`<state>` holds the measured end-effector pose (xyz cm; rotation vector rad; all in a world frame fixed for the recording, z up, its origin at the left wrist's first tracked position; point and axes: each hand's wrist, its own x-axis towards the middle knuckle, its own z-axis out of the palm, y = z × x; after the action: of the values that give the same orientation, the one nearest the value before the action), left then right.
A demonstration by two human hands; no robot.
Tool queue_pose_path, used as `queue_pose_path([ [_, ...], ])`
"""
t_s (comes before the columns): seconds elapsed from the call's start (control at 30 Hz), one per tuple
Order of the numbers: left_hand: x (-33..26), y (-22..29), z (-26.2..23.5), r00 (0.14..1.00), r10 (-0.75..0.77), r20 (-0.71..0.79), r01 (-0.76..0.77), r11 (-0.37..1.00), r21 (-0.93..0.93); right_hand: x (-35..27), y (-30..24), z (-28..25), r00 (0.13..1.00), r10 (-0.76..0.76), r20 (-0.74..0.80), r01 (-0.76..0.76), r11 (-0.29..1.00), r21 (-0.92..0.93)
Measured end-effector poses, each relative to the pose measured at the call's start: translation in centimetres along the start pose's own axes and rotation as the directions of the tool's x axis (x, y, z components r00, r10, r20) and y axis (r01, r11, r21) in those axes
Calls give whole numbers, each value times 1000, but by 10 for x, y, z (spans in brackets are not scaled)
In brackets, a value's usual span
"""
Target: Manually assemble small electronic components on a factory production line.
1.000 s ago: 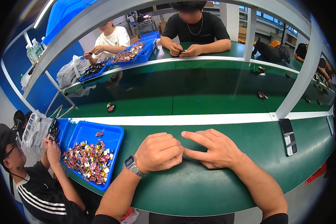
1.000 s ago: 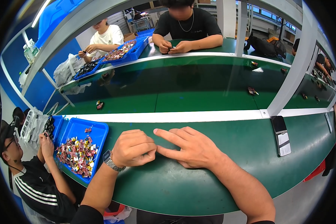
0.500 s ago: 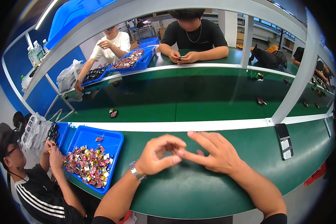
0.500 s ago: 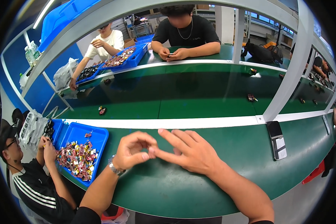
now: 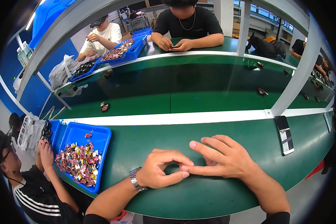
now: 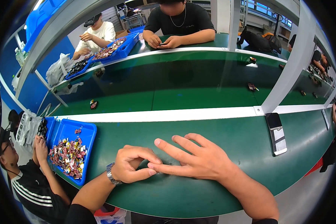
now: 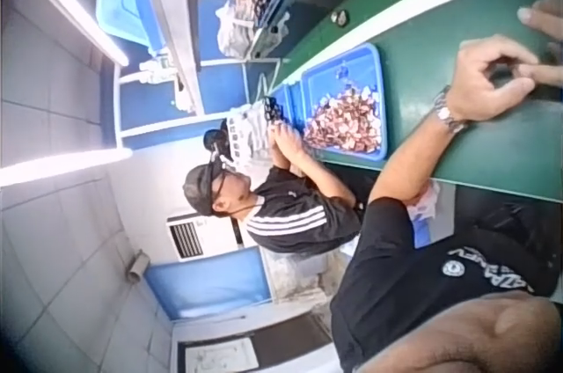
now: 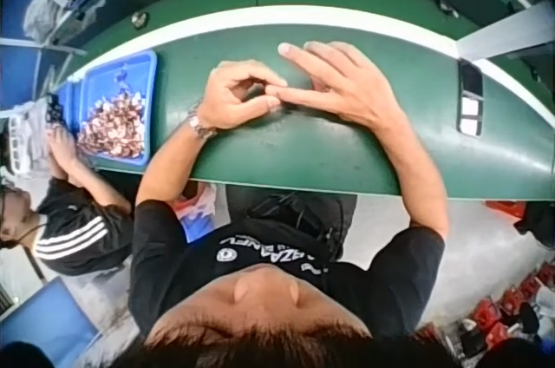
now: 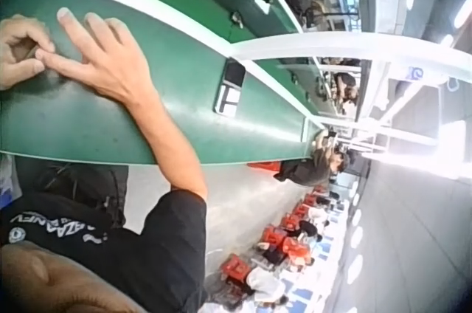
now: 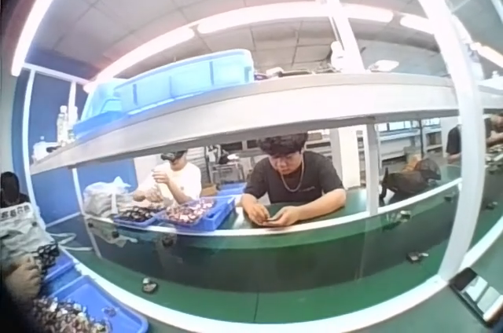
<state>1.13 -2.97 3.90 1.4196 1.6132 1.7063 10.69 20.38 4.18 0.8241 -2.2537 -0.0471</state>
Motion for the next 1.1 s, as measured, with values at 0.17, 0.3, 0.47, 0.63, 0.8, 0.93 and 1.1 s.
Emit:
queue_pose_path([
  [0.17, -1, -1, 1, 999, 45, -15, -44, 998, 35, 1, -1, -3, 1000, -1, 3, 1, 1000, 13],
  [0.3, 0, 0, 0, 999, 46, -11, -45, 998, 50, 1, 0, -1, 1000, -7, -2, 7, 1000, 14],
  [0.47, 2, 3, 1, 997, 68, -20, -66, 994, 91, 2, 0, -1, 1000, -3, 5, 3, 997, 71],
  [0.63, 6, 11, -4, 998, 50, 23, -53, 989, 140, 2, 1, -4, 999, -15, 41, 11, 994, 113],
  [0.8, 10, 14, -10, 983, 162, 87, -183, 916, 356, 3, -1, -2, 999, 12, 47, -22, 978, 205],
  [0.93, 11, 14, -12, 952, 265, 156, -307, 796, 522, 2, 0, -2, 997, 0, 76, -19, 970, 243],
  [1.1, 9, 17, -12, 929, 281, 243, -371, 670, 643, 2, -1, -1, 992, -28, 125, -4, 969, 247],
])
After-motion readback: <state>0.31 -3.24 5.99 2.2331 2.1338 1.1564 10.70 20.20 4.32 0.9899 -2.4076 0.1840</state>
